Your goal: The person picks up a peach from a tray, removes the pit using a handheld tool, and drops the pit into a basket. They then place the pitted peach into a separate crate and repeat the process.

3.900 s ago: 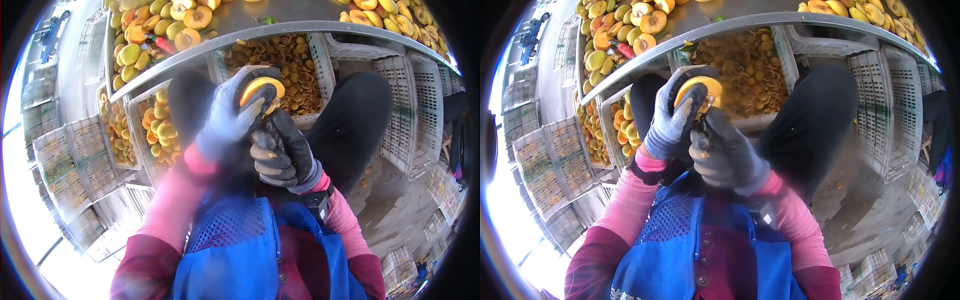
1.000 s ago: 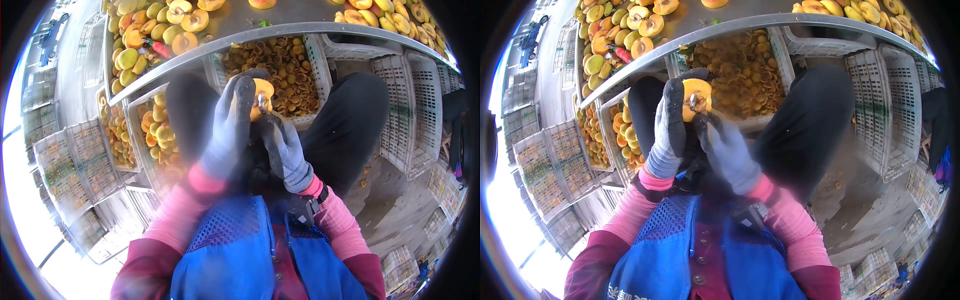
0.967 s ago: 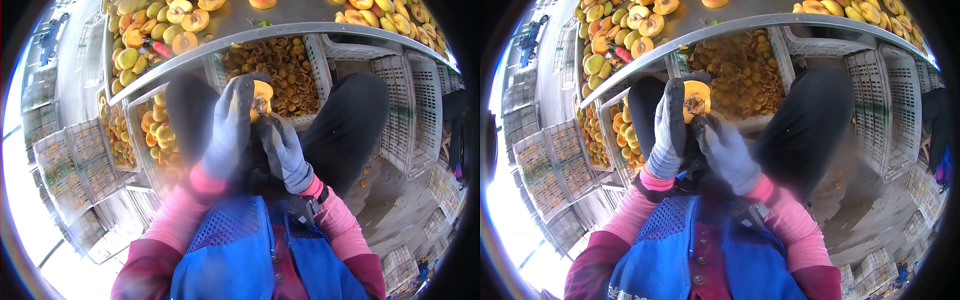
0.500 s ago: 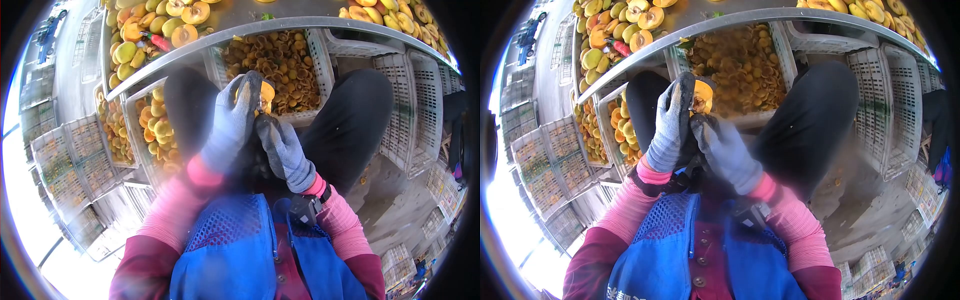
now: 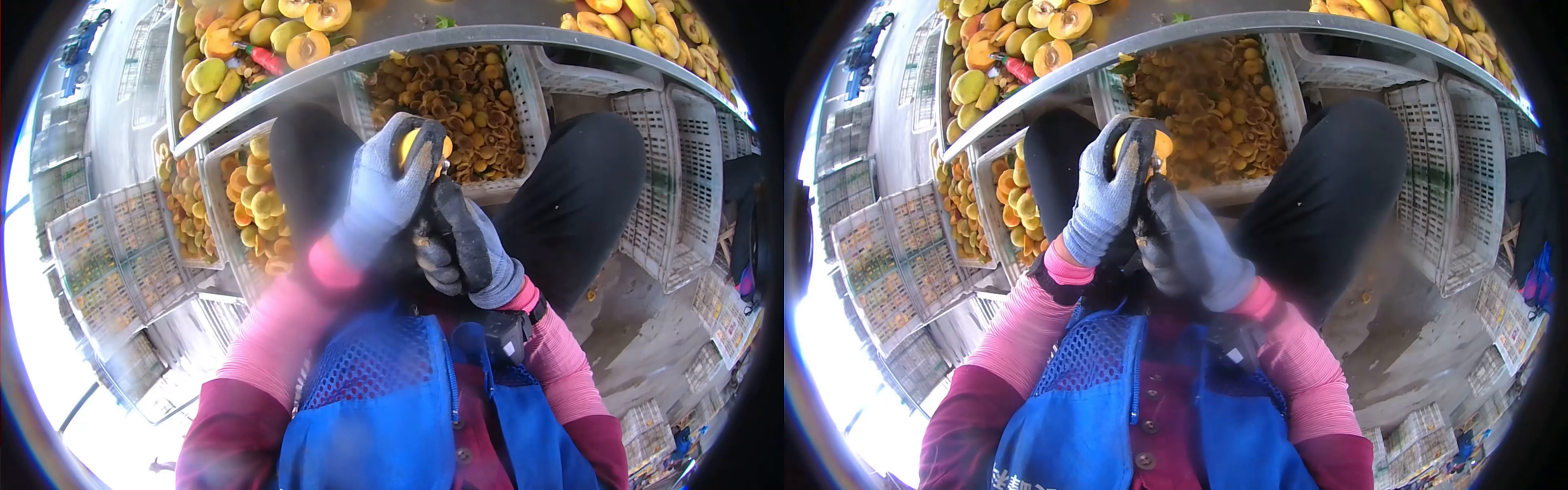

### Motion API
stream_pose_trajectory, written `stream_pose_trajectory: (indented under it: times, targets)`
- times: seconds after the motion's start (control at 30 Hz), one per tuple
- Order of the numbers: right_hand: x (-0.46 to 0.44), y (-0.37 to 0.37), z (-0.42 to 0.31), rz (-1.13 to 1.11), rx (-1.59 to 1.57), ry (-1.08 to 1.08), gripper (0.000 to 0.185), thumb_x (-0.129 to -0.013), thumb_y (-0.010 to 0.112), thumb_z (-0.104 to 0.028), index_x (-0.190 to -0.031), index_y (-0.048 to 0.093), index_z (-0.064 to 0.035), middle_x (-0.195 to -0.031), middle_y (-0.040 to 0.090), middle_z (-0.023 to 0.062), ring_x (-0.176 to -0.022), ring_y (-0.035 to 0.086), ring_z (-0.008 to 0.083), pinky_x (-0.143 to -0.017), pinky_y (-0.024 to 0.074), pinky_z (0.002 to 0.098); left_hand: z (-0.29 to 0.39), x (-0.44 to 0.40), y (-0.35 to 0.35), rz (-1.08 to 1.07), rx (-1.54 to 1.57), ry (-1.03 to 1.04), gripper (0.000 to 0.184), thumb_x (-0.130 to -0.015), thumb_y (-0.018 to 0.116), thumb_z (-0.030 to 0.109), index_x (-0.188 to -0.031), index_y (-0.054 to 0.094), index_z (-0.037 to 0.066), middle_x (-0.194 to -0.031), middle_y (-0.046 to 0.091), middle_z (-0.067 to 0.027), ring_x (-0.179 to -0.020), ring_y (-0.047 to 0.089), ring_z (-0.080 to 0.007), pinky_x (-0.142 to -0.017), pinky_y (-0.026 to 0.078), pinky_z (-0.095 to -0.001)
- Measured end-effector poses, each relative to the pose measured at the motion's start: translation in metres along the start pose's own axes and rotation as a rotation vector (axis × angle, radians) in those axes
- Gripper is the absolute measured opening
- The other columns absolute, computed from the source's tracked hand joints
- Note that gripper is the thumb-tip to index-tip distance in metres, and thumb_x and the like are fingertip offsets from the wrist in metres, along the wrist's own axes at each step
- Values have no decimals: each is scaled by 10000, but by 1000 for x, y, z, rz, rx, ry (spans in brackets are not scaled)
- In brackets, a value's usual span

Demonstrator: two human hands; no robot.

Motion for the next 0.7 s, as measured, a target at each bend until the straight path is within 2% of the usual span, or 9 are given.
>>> stream_pose_trajectory:
  times: [0.03, 0.13, 0.27, 0.37, 0.47, 0.57, 0.67, 0.7]
  targets:
    - [0, -1, 0, -6, -14, 16, 239, -923, 514, -269, -987, 503, -39, -746, 493, 22, -600, 447, 109, -518, 368, 247, -6, -2, 0, -49, -10, -85, 305, -938, 538, 176, -1149, 546, -44, -941, 627, -61, -818, 576, -95, -725, 478, -234]
    - [-2, -2, 2, -11, -48, 61, 252, -921, 517, -301, -959, 503, -53, -707, 482, 19, -559, 438, 116, -483, 356, 253, -23, 2, 7, 48, 374, -215, 322, -939, 544, 173, -1177, 544, -44, -938, 637, -55, -844, 579, -106, -752, 474, -243]
    - [-2, -3, 5, -24, -72, 102, 273, -918, 522, -344, -921, 503, -71, -654, 467, 15, -504, 427, 126, -435, 340, 260, -30, 4, 8, 43, 420, -178, 317, -941, 542, 171, -1170, 550, -48, -942, 641, -51, -828, 580, -106, -746, 475, -243]
    - [1, -3, 4, -20, -62, 116, 292, -916, 525, -376, -893, 503, -85, -615, 456, 12, -463, 419, 134, -400, 328, 266, -15, 3, -1, -38, 25, -134, 285, -935, 519, 146, -1138, 552, -52, -917, 639, -46, -782, 590, -108, -709, 480, -240]
    - [2, -1, 3, 6, -48, 116, 313, -913, 528, -408, -865, 503, -99, -575, 446, 9, -421, 410, 142, -364, 316, 271, -16, 4, -2, 16, -70, 29, 238, -908, 498, 105, -1078, 568, -46, -873, 635, -69, -733, 595, -116, -676, 480, -241]
    - [-4, 2, 8, 54, -94, 129, 522, -901, 405, -610, -837, 494, -100, -545, 378, -14, -337, 274, 75, -286, 206, 219, -9, 2, -3, -32, -156, 94, 213, -879, 501, 82, -1035, 586, -36, -839, 621, -106, -736, 598, -124, -687, 479, -253]
    - [-7, -6, 13, -125, -299, 155, 514, -919, 386, -587, -846, 510, -93, -547, 381, -12, -341, 279, 74, -274, 214, 219, -9, 0, -2, 50, -169, 164, 168, -865, 588, 181, -940, 614, 33, -786, 626, -156, -736, 641, -300, -657, 488, -324]
    - [-7, -4, 13, -146, -308, 181, 502, -912, 401, -590, -823, 511, -109, -537, 361, -26, -348, 274, 74, -290, 204, 222, -11, -2, -2, -3, -130, 161, 180, -875, 578, 193, -945, 614, 31, -791, 629, -149, -738, 638, -282, -666, 485, -319]
Point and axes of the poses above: each hand's wrist, its own x-axis away from the middle knuckle, its own y-axis out of the palm, z = x × y, the point moved 4 cm from there along -x, towards the middle knuckle
